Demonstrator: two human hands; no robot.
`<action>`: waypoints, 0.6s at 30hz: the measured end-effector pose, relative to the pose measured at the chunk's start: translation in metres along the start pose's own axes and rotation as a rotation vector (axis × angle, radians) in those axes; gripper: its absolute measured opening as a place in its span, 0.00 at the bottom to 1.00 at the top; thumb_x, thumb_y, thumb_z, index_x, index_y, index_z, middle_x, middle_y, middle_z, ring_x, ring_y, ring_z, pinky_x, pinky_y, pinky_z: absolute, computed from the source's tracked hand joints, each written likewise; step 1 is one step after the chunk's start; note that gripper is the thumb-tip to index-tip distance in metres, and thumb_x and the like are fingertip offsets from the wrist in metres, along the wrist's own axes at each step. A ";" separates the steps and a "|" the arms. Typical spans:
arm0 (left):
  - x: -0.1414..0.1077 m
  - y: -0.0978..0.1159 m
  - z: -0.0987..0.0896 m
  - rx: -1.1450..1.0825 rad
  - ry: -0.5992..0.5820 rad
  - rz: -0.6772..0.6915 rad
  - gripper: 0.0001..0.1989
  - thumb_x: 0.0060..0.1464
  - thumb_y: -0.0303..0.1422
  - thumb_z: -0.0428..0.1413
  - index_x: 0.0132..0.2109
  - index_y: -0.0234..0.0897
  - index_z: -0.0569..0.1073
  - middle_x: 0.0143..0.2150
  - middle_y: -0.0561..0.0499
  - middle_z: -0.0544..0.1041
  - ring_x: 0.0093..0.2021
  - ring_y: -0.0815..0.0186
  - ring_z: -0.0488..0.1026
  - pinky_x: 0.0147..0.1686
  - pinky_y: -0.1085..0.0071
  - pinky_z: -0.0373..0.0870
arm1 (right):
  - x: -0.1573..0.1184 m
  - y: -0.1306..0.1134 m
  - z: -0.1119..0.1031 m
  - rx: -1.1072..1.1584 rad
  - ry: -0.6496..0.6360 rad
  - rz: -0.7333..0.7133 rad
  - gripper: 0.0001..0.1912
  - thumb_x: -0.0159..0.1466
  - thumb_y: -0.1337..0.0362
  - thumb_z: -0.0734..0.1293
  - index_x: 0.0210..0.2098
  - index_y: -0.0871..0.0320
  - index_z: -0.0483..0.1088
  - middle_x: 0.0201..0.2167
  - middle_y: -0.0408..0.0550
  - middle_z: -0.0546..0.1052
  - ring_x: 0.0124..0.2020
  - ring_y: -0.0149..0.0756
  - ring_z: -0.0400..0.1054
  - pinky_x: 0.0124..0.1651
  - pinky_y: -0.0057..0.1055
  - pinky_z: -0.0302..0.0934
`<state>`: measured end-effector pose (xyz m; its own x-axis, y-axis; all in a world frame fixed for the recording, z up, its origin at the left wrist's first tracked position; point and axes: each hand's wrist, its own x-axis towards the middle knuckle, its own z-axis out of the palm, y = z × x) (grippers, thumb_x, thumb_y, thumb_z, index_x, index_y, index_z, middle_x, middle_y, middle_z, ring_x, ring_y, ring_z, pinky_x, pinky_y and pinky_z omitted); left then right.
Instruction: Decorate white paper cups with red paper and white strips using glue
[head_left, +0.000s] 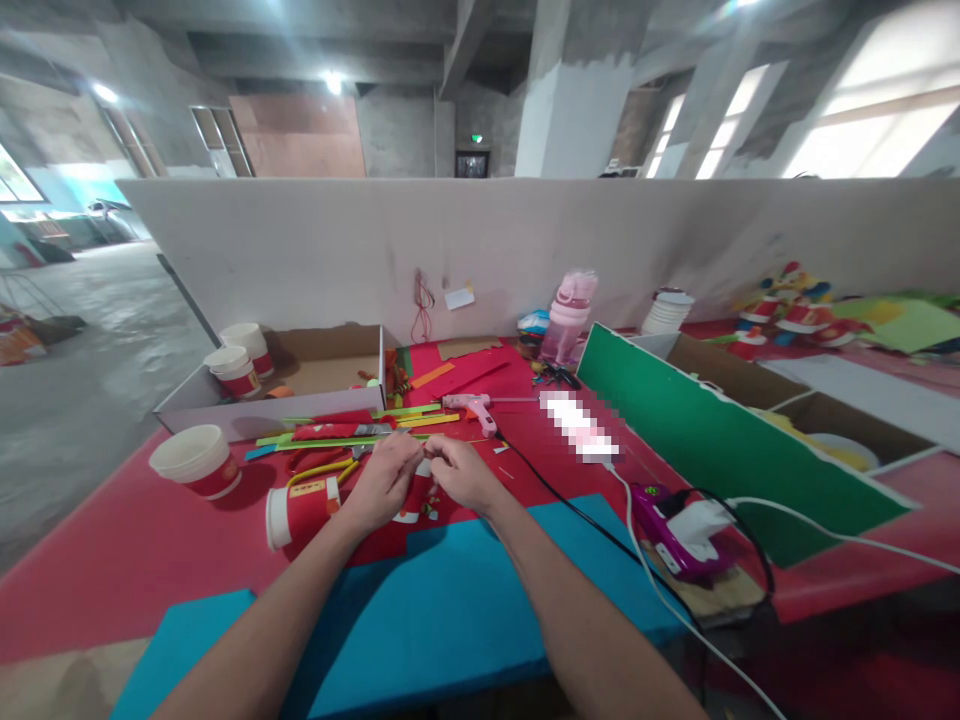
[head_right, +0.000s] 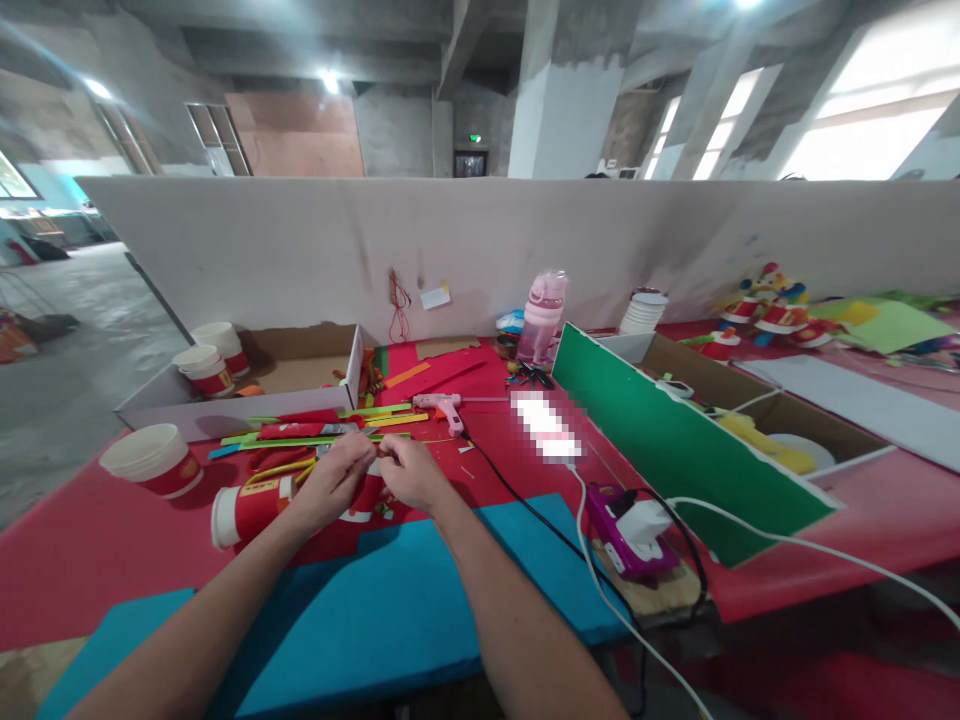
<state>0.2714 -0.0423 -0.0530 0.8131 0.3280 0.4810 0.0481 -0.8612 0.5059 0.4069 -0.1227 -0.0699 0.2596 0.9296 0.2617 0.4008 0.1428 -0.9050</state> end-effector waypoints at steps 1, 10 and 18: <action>0.000 0.000 0.000 -0.013 0.005 -0.007 0.13 0.63 0.32 0.40 0.30 0.37 0.62 0.30 0.50 0.65 0.35 0.63 0.61 0.38 0.67 0.58 | 0.000 0.000 0.000 -0.003 0.024 -0.019 0.07 0.47 0.75 0.55 0.22 0.57 0.58 0.19 0.37 0.62 0.22 0.27 0.59 0.26 0.22 0.53; -0.005 -0.018 -0.003 -0.346 0.092 -0.264 0.14 0.62 0.39 0.45 0.30 0.37 0.62 0.30 0.53 0.63 0.32 0.67 0.61 0.35 0.72 0.60 | 0.002 -0.007 -0.008 0.520 -0.115 0.158 0.14 0.48 0.73 0.58 0.32 0.59 0.69 0.18 0.38 0.70 0.19 0.29 0.66 0.29 0.27 0.63; -0.006 -0.023 -0.002 -0.413 0.105 -0.314 0.14 0.61 0.41 0.47 0.30 0.37 0.63 0.29 0.54 0.63 0.31 0.68 0.60 0.32 0.74 0.60 | 0.002 -0.003 -0.010 0.415 -0.094 0.065 0.11 0.58 0.57 0.67 0.32 0.61 0.71 0.17 0.38 0.70 0.17 0.26 0.64 0.24 0.24 0.59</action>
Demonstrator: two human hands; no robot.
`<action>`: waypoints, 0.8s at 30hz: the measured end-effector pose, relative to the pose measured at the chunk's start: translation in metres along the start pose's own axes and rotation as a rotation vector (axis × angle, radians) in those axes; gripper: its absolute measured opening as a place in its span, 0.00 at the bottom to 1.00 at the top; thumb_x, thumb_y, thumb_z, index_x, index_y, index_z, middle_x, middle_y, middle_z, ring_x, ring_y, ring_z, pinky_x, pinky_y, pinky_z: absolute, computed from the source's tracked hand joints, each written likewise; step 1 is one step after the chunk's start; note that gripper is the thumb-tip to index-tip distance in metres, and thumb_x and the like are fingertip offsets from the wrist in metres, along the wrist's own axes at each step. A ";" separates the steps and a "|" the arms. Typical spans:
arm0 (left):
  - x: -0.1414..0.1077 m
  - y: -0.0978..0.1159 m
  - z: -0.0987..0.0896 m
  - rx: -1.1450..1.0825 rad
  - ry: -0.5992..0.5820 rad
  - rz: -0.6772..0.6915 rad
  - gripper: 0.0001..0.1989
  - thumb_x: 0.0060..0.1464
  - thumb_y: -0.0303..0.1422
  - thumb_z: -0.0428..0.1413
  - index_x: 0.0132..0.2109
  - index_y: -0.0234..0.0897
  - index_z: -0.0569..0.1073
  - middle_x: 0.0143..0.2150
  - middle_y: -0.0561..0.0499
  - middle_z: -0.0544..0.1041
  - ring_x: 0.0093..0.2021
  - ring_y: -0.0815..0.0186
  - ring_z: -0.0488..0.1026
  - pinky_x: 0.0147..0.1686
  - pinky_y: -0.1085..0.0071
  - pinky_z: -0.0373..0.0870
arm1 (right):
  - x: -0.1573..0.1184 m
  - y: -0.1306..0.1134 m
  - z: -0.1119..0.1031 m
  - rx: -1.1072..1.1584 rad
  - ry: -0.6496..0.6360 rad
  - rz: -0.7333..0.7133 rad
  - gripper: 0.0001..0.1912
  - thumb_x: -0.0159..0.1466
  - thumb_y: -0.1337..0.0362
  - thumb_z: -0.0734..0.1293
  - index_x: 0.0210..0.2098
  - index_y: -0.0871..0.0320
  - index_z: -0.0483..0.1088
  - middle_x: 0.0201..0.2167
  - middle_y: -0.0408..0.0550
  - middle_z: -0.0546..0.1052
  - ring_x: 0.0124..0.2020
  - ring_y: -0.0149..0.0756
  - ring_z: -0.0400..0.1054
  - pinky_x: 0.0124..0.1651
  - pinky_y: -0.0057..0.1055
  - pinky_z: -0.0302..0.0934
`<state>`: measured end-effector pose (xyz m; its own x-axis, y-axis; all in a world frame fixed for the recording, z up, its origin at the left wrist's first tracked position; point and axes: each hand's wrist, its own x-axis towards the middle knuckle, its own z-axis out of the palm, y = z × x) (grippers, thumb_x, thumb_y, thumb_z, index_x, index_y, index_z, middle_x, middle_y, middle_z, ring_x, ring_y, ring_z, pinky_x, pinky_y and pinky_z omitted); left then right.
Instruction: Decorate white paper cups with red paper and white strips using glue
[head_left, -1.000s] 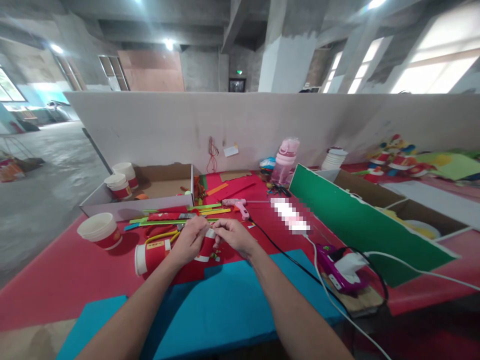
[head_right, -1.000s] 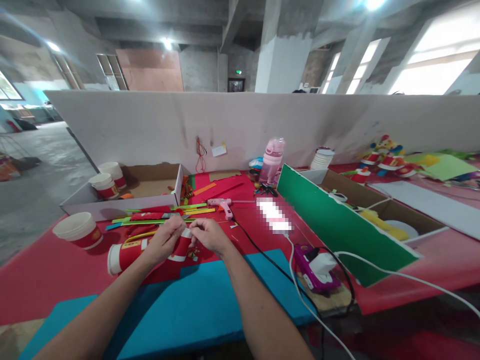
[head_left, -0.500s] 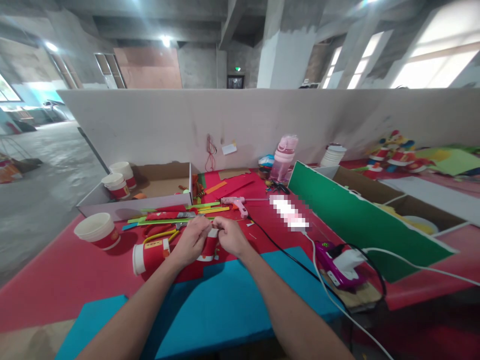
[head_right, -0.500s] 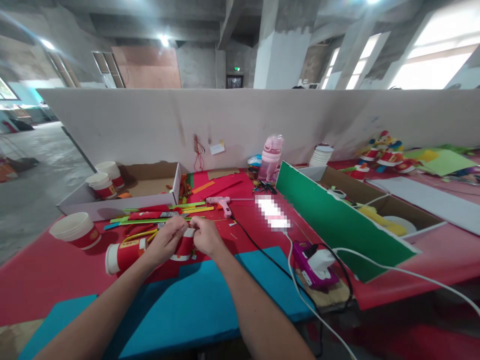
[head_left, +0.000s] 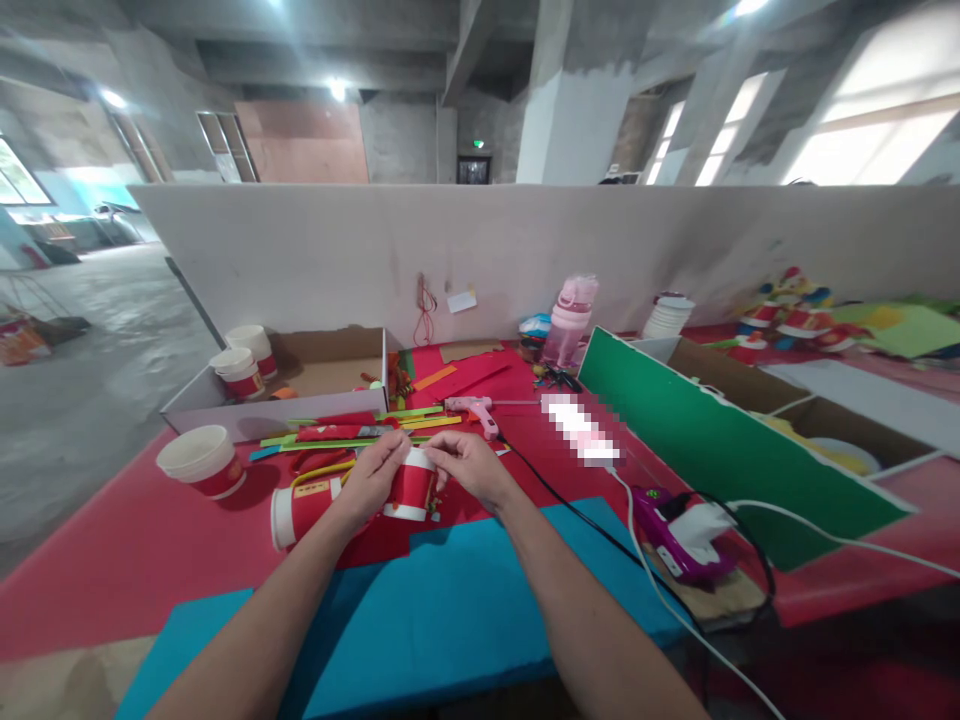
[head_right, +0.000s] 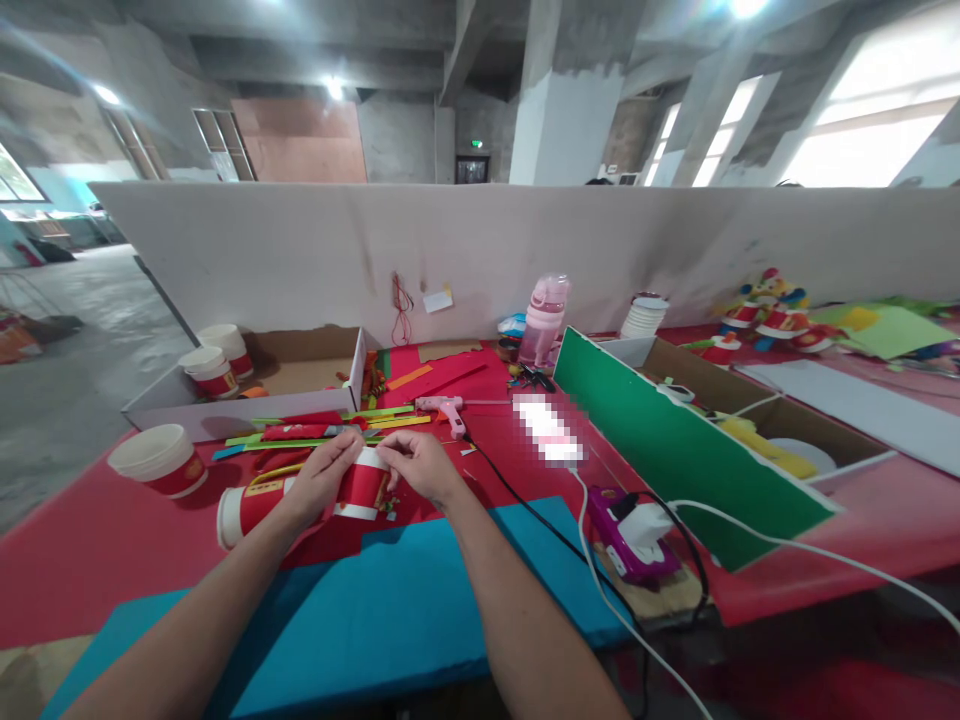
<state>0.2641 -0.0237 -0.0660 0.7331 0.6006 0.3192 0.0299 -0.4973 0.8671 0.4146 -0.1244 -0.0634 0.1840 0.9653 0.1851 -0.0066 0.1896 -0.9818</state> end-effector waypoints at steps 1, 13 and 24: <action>0.000 0.000 0.000 0.010 -0.001 0.006 0.15 0.61 0.41 0.47 0.30 0.37 0.63 0.29 0.54 0.63 0.31 0.68 0.60 0.32 0.74 0.60 | 0.000 0.001 0.000 -0.008 0.008 -0.005 0.12 0.58 0.56 0.67 0.31 0.61 0.70 0.19 0.38 0.70 0.17 0.25 0.63 0.23 0.24 0.58; -0.002 0.004 0.009 0.029 -0.035 0.047 0.15 0.60 0.42 0.47 0.32 0.36 0.66 0.31 0.51 0.68 0.33 0.66 0.63 0.36 0.71 0.63 | 0.001 0.007 0.009 -0.033 0.191 0.039 0.21 0.58 0.47 0.66 0.23 0.59 0.68 0.15 0.38 0.66 0.13 0.24 0.56 0.15 0.22 0.50; -0.001 0.002 0.001 0.063 -0.030 0.032 0.14 0.61 0.40 0.48 0.30 0.36 0.65 0.29 0.53 0.67 0.32 0.67 0.63 0.34 0.73 0.62 | 0.000 0.003 0.001 -0.060 0.059 -0.018 0.12 0.54 0.58 0.70 0.34 0.60 0.73 0.24 0.41 0.73 0.21 0.26 0.63 0.25 0.23 0.60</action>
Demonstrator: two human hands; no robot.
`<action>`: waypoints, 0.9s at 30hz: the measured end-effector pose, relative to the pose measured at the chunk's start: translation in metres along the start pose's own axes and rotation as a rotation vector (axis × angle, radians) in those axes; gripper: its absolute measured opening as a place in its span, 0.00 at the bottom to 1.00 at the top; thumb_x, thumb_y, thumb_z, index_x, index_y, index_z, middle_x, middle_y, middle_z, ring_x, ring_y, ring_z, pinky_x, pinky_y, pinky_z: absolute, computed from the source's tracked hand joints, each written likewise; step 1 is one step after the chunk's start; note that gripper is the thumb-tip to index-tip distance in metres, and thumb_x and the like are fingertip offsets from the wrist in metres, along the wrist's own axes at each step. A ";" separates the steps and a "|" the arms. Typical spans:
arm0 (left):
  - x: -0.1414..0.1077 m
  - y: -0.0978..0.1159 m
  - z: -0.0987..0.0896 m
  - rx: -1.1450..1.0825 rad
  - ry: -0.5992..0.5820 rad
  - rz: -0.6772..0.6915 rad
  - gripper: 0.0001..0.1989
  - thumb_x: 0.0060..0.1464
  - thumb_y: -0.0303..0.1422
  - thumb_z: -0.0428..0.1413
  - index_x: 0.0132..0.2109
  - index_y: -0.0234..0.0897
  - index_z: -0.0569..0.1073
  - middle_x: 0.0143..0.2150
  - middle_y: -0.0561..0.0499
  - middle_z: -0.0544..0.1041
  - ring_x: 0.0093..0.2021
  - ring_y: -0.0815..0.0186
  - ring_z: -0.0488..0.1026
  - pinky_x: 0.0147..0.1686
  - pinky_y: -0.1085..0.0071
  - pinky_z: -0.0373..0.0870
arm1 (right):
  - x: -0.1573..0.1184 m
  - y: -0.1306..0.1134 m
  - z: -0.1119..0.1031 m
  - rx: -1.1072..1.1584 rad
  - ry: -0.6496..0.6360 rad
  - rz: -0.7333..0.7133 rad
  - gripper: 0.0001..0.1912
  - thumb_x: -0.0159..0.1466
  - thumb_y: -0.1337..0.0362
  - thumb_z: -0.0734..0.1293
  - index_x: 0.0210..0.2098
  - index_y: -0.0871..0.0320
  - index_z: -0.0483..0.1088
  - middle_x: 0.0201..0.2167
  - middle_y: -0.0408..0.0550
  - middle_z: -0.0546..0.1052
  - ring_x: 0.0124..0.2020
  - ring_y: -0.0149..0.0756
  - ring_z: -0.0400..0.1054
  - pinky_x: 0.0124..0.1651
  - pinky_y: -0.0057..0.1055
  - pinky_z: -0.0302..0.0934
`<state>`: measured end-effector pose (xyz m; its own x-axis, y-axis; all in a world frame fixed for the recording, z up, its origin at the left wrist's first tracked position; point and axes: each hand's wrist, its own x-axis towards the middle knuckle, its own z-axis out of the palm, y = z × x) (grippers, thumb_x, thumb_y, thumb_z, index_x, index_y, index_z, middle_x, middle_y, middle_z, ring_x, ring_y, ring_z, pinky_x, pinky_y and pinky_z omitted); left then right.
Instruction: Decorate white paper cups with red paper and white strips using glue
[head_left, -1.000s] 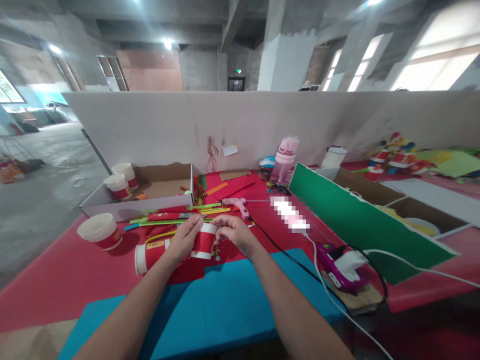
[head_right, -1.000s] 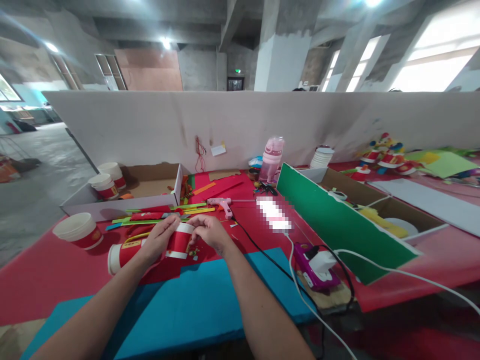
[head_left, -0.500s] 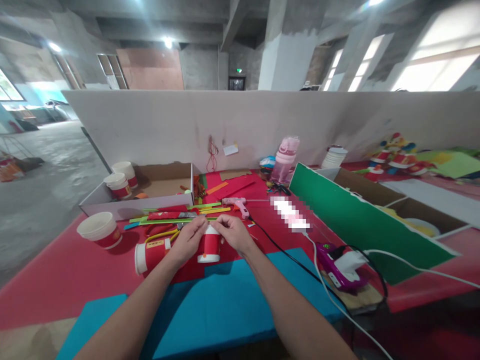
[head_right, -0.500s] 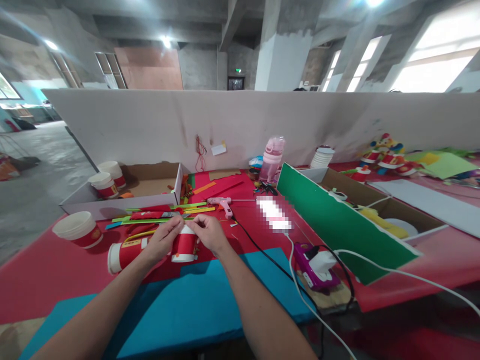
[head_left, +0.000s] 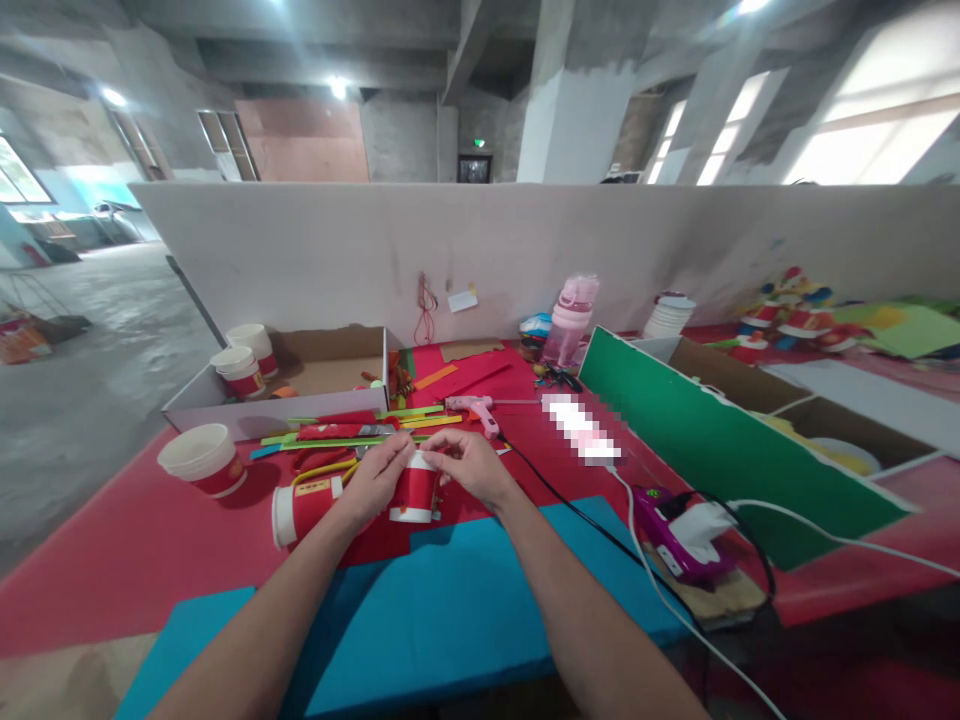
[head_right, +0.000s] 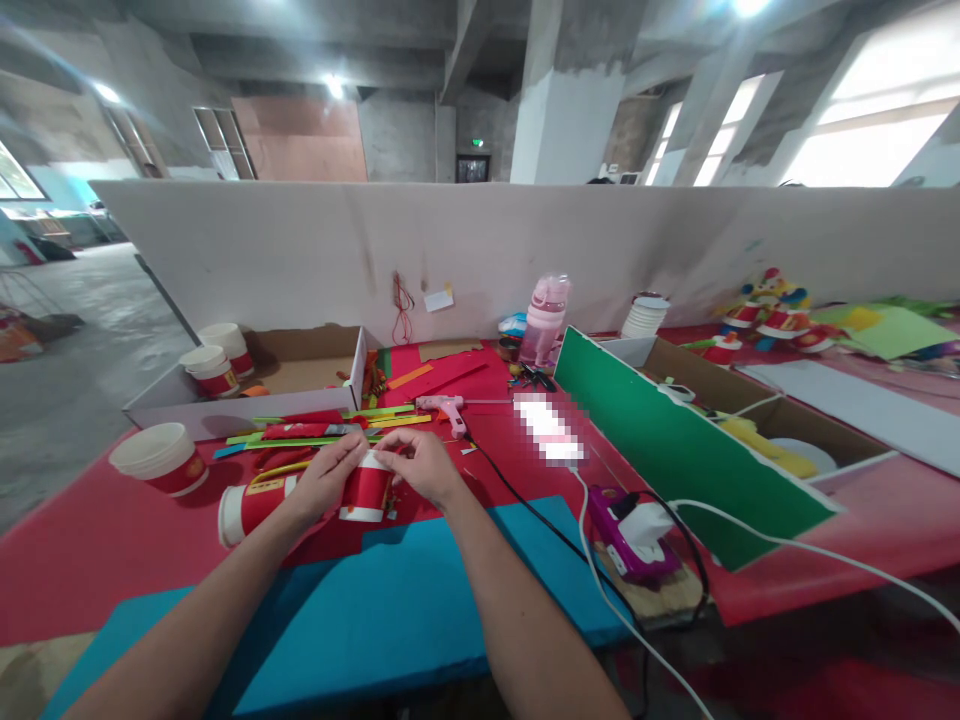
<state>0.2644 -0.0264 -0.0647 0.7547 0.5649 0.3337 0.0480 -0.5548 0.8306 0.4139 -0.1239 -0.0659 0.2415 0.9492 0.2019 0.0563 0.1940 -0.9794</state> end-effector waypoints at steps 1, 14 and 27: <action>0.000 0.000 0.000 0.022 -0.016 0.011 0.14 0.61 0.40 0.47 0.30 0.36 0.65 0.30 0.53 0.67 0.32 0.67 0.63 0.35 0.72 0.62 | 0.000 0.002 0.001 -0.053 0.023 -0.019 0.11 0.55 0.59 0.70 0.33 0.59 0.73 0.25 0.41 0.73 0.22 0.27 0.64 0.25 0.24 0.61; 0.003 0.006 0.001 -0.182 0.097 0.029 0.32 0.51 0.39 0.58 0.61 0.40 0.56 0.63 0.41 0.58 0.57 0.57 0.65 0.52 0.63 0.65 | 0.010 0.007 -0.004 0.215 0.413 0.032 0.12 0.54 0.55 0.69 0.28 0.58 0.67 0.16 0.40 0.71 0.20 0.32 0.67 0.33 0.33 0.67; 0.001 0.006 0.009 -0.004 0.250 -0.151 0.22 0.45 0.41 0.62 0.46 0.38 0.69 0.39 0.50 0.76 0.36 0.62 0.74 0.33 0.68 0.71 | -0.004 -0.007 -0.002 -0.804 0.347 -0.236 0.11 0.66 0.63 0.55 0.27 0.55 0.61 0.25 0.45 0.69 0.27 0.35 0.62 0.29 0.29 0.48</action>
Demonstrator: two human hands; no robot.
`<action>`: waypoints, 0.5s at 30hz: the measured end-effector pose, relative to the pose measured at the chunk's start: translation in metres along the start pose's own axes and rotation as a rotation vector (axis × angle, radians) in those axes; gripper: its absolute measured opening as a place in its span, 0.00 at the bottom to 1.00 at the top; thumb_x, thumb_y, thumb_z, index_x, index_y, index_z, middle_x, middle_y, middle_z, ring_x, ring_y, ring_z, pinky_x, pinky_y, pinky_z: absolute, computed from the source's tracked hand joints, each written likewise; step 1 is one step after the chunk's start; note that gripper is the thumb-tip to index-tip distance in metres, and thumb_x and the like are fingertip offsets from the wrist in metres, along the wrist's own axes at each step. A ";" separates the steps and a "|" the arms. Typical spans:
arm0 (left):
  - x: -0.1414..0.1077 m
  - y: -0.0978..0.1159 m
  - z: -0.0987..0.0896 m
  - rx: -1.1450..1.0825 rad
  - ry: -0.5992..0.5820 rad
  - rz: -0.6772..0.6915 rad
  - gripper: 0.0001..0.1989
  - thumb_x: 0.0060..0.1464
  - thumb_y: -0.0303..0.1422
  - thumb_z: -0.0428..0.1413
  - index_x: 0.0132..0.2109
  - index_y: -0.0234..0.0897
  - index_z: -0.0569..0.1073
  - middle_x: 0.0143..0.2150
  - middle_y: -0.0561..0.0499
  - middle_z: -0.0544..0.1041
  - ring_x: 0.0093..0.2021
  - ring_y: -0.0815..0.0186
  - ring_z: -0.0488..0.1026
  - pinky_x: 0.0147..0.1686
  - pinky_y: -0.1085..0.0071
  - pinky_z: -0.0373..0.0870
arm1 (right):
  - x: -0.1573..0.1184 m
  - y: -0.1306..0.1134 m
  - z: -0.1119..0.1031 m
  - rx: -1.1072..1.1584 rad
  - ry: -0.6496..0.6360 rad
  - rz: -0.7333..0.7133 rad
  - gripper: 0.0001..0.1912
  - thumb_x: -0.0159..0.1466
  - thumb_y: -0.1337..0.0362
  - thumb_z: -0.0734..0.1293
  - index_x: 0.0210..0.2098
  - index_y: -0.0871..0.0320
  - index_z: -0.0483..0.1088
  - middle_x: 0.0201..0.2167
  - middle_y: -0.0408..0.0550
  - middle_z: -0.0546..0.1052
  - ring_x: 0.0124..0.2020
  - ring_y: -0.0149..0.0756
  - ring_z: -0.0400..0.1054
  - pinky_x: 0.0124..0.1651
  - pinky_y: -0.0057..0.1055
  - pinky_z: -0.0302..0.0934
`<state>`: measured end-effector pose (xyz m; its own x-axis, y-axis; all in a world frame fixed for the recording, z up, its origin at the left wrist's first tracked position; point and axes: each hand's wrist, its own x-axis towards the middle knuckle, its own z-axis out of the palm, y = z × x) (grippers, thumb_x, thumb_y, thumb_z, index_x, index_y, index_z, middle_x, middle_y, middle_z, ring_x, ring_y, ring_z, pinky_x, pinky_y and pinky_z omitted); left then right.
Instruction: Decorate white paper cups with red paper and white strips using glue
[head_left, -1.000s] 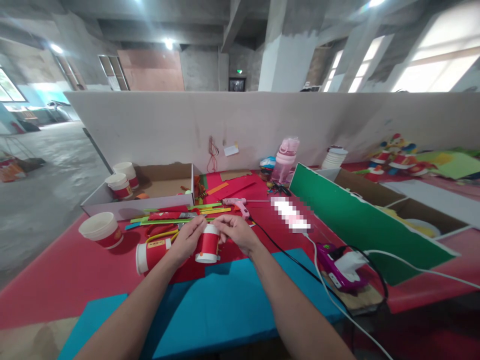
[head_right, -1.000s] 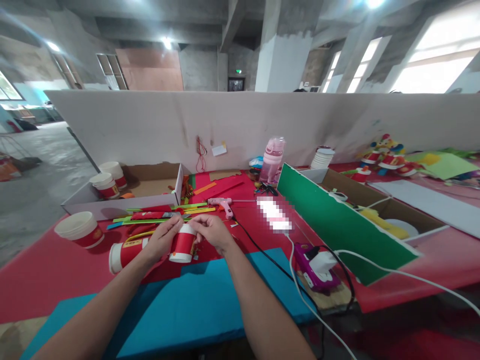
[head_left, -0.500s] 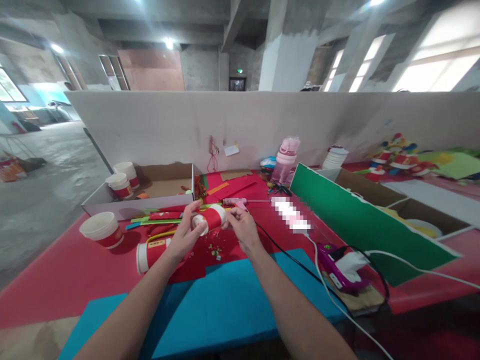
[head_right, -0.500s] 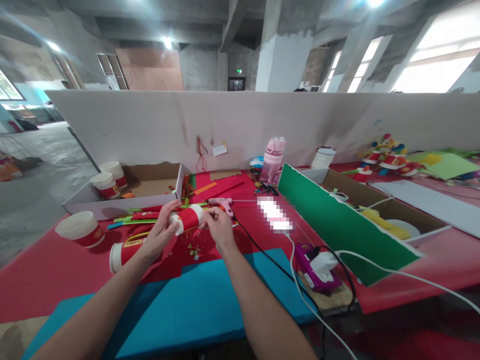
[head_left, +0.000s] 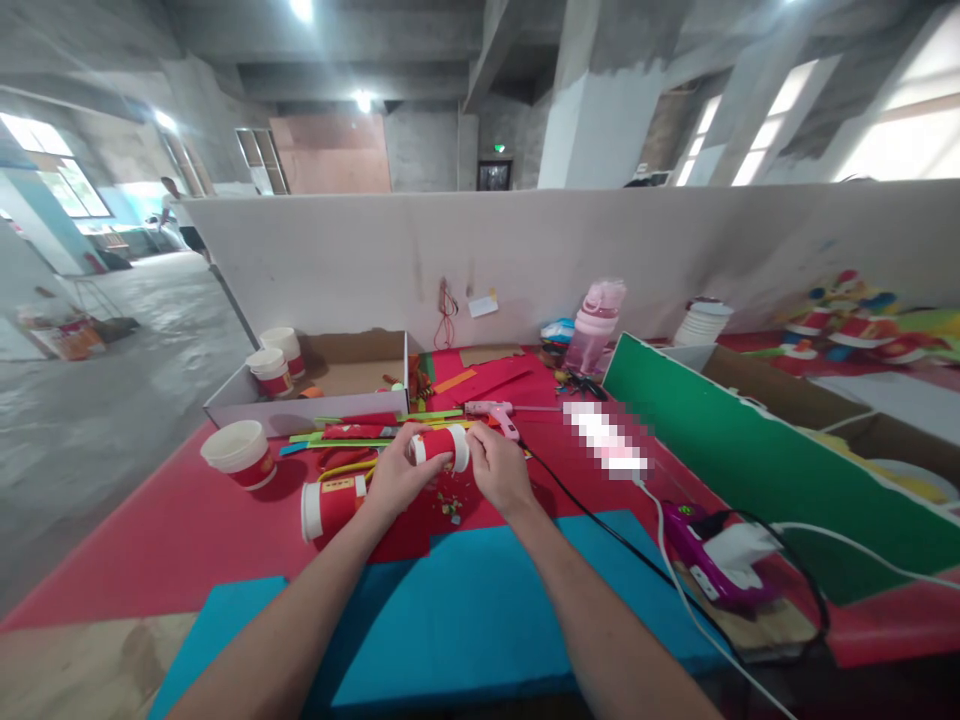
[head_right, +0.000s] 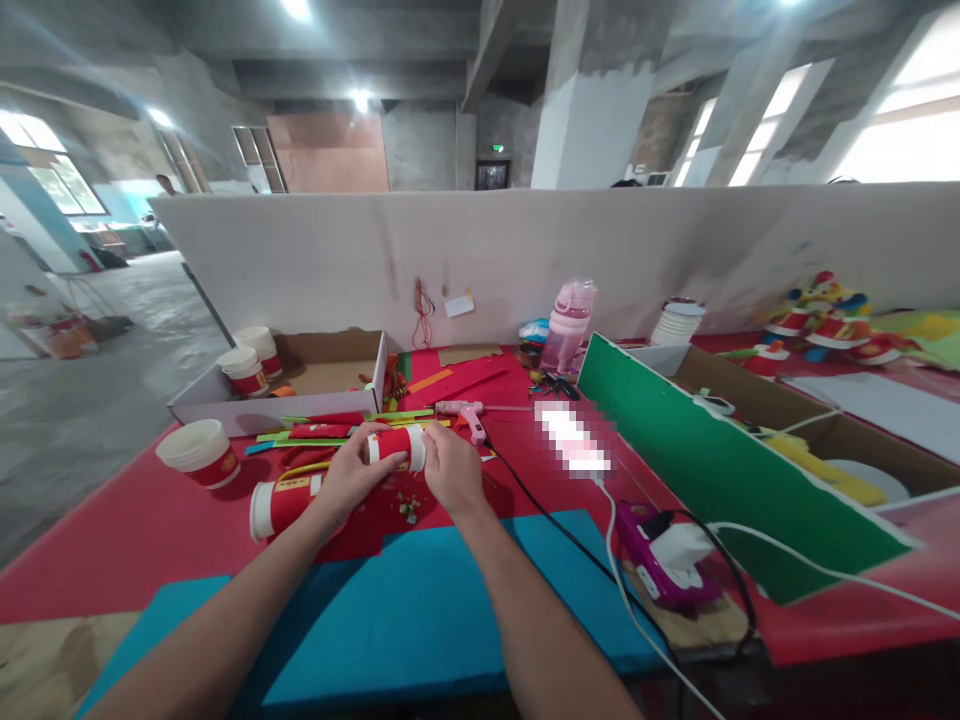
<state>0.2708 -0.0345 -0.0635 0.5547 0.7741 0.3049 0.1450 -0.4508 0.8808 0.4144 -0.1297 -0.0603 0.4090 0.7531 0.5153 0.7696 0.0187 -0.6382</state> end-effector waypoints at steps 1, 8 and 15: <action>0.000 0.000 0.000 -0.062 -0.025 -0.047 0.23 0.44 0.41 0.63 0.46 0.38 0.69 0.37 0.51 0.76 0.33 0.62 0.75 0.31 0.69 0.72 | 0.000 0.001 -0.001 0.009 -0.010 -0.002 0.11 0.66 0.63 0.55 0.27 0.55 0.61 0.24 0.45 0.68 0.27 0.35 0.61 0.29 0.29 0.47; -0.002 0.006 0.002 -0.462 -0.129 -0.260 0.25 0.40 0.41 0.66 0.44 0.38 0.68 0.32 0.53 0.76 0.26 0.65 0.74 0.20 0.72 0.72 | 0.004 0.009 0.007 0.469 -0.079 0.194 0.12 0.62 0.57 0.59 0.24 0.54 0.58 0.19 0.40 0.62 0.22 0.31 0.57 0.26 0.27 0.50; -0.004 0.006 0.005 -0.614 -0.224 -0.374 0.23 0.44 0.39 0.65 0.46 0.39 0.67 0.31 0.53 0.76 0.22 0.67 0.74 0.19 0.73 0.72 | 0.004 -0.002 0.009 1.096 -0.108 0.499 0.16 0.53 0.52 0.66 0.23 0.55 0.57 0.17 0.36 0.60 0.17 0.25 0.52 0.21 0.24 0.50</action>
<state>0.2739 -0.0425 -0.0610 0.7209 0.6887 -0.0775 -0.0904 0.2043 0.9747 0.4101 -0.1207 -0.0627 0.4592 0.8865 0.0572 -0.3065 0.2185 -0.9264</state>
